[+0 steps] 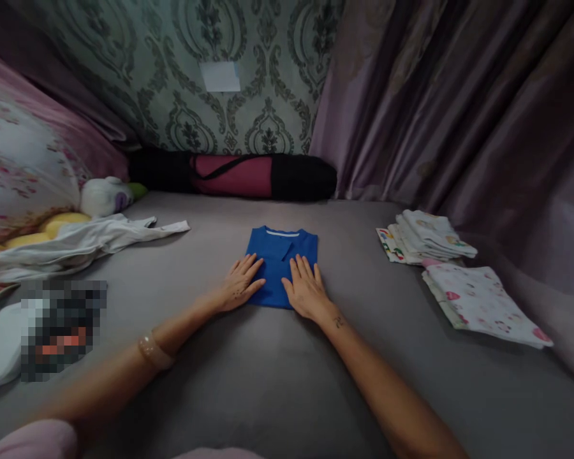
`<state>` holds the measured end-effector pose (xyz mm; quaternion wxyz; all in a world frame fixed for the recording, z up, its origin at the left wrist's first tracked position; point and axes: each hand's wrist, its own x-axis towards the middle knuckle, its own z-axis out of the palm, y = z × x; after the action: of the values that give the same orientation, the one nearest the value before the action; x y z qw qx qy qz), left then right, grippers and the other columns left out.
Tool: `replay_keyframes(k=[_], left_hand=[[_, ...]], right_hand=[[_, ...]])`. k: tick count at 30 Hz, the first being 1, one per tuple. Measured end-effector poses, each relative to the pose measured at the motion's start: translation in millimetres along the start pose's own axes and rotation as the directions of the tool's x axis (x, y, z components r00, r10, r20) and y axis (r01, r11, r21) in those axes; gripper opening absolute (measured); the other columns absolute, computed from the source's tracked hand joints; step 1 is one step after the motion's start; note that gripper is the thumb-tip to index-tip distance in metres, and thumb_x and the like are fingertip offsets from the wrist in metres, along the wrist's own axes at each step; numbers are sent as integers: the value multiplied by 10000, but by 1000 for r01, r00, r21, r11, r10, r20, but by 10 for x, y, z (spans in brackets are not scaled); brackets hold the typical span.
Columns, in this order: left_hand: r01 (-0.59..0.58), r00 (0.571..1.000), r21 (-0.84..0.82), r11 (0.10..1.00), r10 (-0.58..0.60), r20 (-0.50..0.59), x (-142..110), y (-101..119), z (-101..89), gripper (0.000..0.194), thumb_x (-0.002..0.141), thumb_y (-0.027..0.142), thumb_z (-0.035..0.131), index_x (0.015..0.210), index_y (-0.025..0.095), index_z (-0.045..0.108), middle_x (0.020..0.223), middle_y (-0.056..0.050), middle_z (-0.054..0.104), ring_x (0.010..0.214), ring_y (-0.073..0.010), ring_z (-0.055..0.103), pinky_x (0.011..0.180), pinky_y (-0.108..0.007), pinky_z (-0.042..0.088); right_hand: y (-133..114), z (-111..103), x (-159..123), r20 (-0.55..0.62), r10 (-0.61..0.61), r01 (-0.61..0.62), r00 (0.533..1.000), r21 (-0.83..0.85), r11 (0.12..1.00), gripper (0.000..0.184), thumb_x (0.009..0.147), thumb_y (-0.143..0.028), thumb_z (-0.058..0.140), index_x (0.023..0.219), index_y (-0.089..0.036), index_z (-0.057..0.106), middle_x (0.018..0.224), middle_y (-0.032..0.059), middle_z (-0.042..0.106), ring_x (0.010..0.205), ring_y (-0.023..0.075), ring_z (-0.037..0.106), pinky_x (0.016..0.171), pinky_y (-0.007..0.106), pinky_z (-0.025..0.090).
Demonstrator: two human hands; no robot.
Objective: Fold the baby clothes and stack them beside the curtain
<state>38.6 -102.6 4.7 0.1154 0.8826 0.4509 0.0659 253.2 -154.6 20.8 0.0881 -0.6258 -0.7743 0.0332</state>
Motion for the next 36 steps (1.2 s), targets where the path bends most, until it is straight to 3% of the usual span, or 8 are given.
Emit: replay_keyframes(k=[3, 7, 13, 17, 23, 28, 32, 36], left_hand=[[77, 993, -35, 996, -80, -84, -57, -146, 15, 655, 974, 528, 155, 1489, 135, 249, 1554, -135, 226, 1440, -275, 171, 1154, -493, 192], [123, 976, -83, 989, -135, -171, -142, -322, 63, 605, 990, 452, 150, 1452, 98, 318, 1513, -140, 332, 1419, -250, 254, 1156, -453, 212], [151, 925, -320, 935, -248, -288, -184, -347, 28, 579, 985, 437, 187, 1382, 82, 413, 1418, -154, 471, 1341, -213, 402, 1136, -383, 286], [154, 887, -482, 862, -336, -317, -177, -342, 2, 546, 976, 433, 212, 1348, 113, 450, 1387, -135, 508, 1300, -198, 453, 1120, -372, 319], [181, 865, -551, 815, -398, -304, -197, -349, -19, 541, 972, 416, 200, 1329, 106, 463, 1388, -136, 506, 1311, -189, 438, 1125, -364, 315], [142, 896, -464, 874, -313, -315, -203, -358, -8, 542, 969, 433, 208, 1324, 113, 464, 1370, -137, 521, 1291, -202, 458, 1113, -381, 328], [99, 910, -404, 909, -248, -334, -199, -388, -18, 527, 975, 422, 209, 1329, 114, 450, 1348, -138, 539, 1266, -198, 482, 1089, -379, 361], [148, 933, -244, 958, -217, -287, -159, -263, -52, 533, 983, 409, 190, 1373, 116, 405, 1416, -148, 474, 1344, -223, 397, 1114, -435, 318]], right_hand=[[-123, -62, 43, -90, -190, 189, 978, -20, 982, 584, 982, -408, 267, 1493, -126, 264, 1568, 93, 171, 1450, 232, 94, 1172, 472, 112], [-218, 71, 64, -14, -339, 339, 941, -12, 941, 572, 981, -387, 283, 1483, -111, 287, 1551, 89, 233, 1440, 212, 159, 1174, 432, 154], [-273, 39, 139, 82, -307, 309, 948, -12, 951, 576, 973, -394, 293, 1455, -82, 346, 1521, 112, 306, 1411, 249, 254, 1157, 458, 192], [-580, -68, 351, -5, -265, 264, 964, -25, 964, 563, 985, -387, 234, 1396, -65, 444, 1470, 147, 399, 1397, 256, 285, 1161, 466, 141], [-952, 255, 571, 23, -277, 277, 961, 19, 961, 620, 972, -413, 261, 1450, -25, 333, 1526, 159, 278, 1435, 266, 168, 1165, 458, 93], [-914, 337, 586, 62, -289, 283, 955, 88, 955, 618, 974, -406, 244, 1459, -30, 313, 1536, 146, 259, 1443, 247, 136, 1173, 449, 66], [-746, 143, 514, 72, -288, 271, 955, 190, 944, 599, 984, -381, 194, 1478, -52, 272, 1552, 124, 217, 1444, 203, 136, 1176, 414, 125], [-510, -16, 326, -35, -181, 184, 983, 90, 979, 609, 976, -390, 238, 1473, -40, 282, 1549, 156, 207, 1446, 240, 120, 1171, 451, 128]])
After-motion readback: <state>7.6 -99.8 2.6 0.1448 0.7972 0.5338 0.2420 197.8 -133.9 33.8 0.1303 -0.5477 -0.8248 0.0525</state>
